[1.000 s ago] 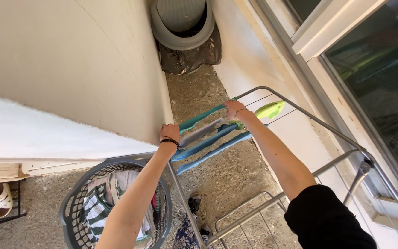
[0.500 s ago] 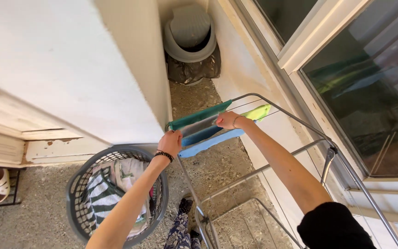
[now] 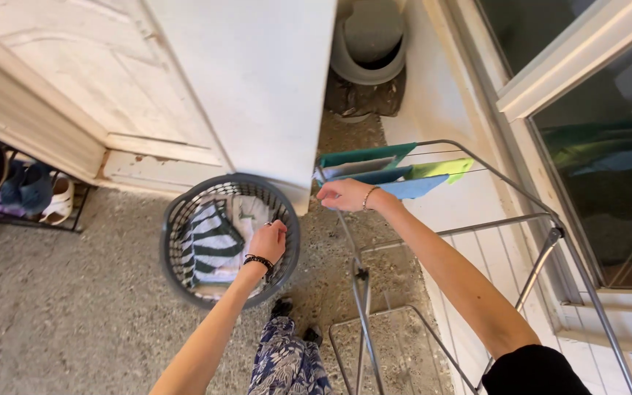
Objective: The person removes various towels and cloths from a laundry basket and hangs them one by one on a metal drying rack. Items include blue, green, white, and patterned towels, which are spread across the rack bars to dry.
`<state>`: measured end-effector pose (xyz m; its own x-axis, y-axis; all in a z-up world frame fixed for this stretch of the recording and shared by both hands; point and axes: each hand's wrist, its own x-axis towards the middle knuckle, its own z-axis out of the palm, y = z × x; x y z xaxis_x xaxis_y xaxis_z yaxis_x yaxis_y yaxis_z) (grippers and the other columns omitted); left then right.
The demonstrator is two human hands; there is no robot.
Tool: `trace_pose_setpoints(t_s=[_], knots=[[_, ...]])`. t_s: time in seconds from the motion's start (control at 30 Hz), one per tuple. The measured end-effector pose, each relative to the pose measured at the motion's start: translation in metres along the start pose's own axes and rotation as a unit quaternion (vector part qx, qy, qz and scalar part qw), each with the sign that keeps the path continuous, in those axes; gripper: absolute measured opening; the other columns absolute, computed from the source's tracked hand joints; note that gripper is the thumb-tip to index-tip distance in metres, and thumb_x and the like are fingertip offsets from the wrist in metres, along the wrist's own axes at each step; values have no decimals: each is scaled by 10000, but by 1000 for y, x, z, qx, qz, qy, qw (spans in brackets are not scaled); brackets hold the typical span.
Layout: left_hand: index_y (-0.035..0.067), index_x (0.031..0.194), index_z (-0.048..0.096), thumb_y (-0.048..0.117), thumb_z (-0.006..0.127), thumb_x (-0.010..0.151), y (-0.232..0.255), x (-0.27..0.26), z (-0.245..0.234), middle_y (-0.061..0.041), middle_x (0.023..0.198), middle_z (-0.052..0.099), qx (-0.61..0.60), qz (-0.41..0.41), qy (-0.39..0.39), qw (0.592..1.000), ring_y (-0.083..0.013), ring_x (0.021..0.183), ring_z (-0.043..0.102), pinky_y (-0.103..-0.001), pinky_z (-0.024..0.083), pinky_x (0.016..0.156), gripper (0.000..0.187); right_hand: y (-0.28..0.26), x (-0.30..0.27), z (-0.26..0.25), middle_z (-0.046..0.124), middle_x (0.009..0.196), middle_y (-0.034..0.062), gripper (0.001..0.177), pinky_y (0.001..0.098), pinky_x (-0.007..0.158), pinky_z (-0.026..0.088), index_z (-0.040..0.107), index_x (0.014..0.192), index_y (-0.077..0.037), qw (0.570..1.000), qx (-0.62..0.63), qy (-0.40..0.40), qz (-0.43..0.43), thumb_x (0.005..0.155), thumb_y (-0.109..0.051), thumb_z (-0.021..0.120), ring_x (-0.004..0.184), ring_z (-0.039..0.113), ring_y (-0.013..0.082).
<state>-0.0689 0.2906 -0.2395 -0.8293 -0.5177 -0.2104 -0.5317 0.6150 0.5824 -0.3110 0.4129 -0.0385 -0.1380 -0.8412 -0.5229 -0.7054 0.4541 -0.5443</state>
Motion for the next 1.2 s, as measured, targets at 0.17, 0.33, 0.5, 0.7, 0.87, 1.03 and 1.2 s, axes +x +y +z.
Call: trace_pose_setpoints(t_s=[0.17,0.33,0.5,0.7,0.87,1.03,1.2], knots=[[206,1065,659,255,578,943,-97,-6,39,-122,946,706,22,-76,-20,997,-358,975,724,-479,601,853,154,-19,66,58,781,1090,49,376,405,985,562,683,1258,-228,998,-30,-51,-6,945,-422,608,1101,716,227],[220,1013,671,290,637,877,-162,-9,46,-106,946,720,30,-121,-30,992,-363,1034,717,-485,574,924,157,-29,132,120,795,954,21,352,367,912,596,692,1227,-205,997,-29,-67,-40,919,-359,618,979,747,197],[234,1001,663,312,611,881,-217,-4,58,-102,979,721,33,-138,-54,988,-345,1073,705,-469,570,936,152,-39,176,184,782,1026,122,335,233,659,641,677,1223,-43,983,173,-62,20,906,-133,618,840,759,171],[271,987,681,299,631,878,-262,-9,74,-98,963,718,38,-140,-82,986,-336,1038,726,-445,593,921,123,-30,222,253,773,897,166,278,235,591,663,710,1141,23,957,269,12,105,888,-33,610,722,764,180],[257,1005,684,286,625,892,-279,-15,110,-131,976,719,26,-122,-120,985,-352,1046,726,-449,588,927,131,56,286,377,760,872,67,245,296,710,657,744,1102,-148,952,227,81,191,874,-203,675,852,745,204],[277,1067,651,293,588,922,-269,-15,133,-153,967,707,-11,-90,-145,985,-367,1035,727,-475,593,916,158,23,267,413,729,1054,192,402,452,962,581,623,1119,-52,933,230,107,255,808,-296,696,1105,692,354],[234,1184,620,219,552,960,-245,-29,115,-207,1052,714,-22,-89,-208,974,-394,1110,707,-484,569,979,235,30,282,455,716,1164,202,514,485,939,593,512,1175,-20,895,248,113,355,827,-278,789,1144,686,388]])
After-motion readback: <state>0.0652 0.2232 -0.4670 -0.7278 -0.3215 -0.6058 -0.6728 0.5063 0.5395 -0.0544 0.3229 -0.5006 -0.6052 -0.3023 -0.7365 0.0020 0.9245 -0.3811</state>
